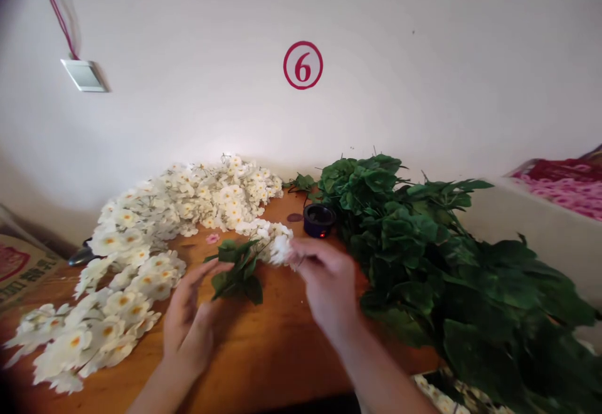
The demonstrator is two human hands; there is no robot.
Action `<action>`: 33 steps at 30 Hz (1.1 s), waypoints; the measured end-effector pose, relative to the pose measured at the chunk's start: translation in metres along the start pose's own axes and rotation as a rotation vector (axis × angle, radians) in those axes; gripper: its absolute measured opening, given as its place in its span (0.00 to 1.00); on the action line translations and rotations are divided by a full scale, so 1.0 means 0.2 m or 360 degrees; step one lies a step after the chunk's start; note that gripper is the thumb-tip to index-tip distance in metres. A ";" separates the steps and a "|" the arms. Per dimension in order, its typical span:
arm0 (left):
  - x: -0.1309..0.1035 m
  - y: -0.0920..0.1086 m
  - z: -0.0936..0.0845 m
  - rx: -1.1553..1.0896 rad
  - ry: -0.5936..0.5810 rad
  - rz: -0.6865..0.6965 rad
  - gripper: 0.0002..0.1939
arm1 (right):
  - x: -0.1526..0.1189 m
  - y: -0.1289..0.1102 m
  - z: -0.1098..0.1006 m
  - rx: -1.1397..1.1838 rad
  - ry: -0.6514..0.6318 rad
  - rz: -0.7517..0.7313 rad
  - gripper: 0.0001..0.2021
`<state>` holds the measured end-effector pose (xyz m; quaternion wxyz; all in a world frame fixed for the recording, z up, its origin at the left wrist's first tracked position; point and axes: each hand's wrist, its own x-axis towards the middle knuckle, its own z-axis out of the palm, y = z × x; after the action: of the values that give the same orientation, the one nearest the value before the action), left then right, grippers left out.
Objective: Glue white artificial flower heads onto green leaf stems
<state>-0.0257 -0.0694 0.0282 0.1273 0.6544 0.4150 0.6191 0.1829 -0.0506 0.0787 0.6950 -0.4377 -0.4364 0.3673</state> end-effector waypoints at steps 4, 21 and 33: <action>0.09 -0.11 -0.10 0.0706 -0.0378 0.0155 0.12 | 0.47 -0.12 -0.17 -0.0790 -0.0154 -0.0396 0.06; 0.07 -0.34 -0.04 0.1150 -0.0596 0.0446 0.15 | 1.03 0.25 -0.23 -0.1779 -0.0483 -0.0547 0.07; 0.05 -0.39 -0.03 0.1203 -0.0669 0.0384 0.11 | 1.06 0.33 -0.26 -0.1878 -0.0502 -0.0463 0.07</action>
<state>-0.0627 -0.0151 -0.0171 -0.1123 0.8103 0.4978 0.2880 0.2969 0.1463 0.0651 0.3066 -0.6242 -0.7181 0.0264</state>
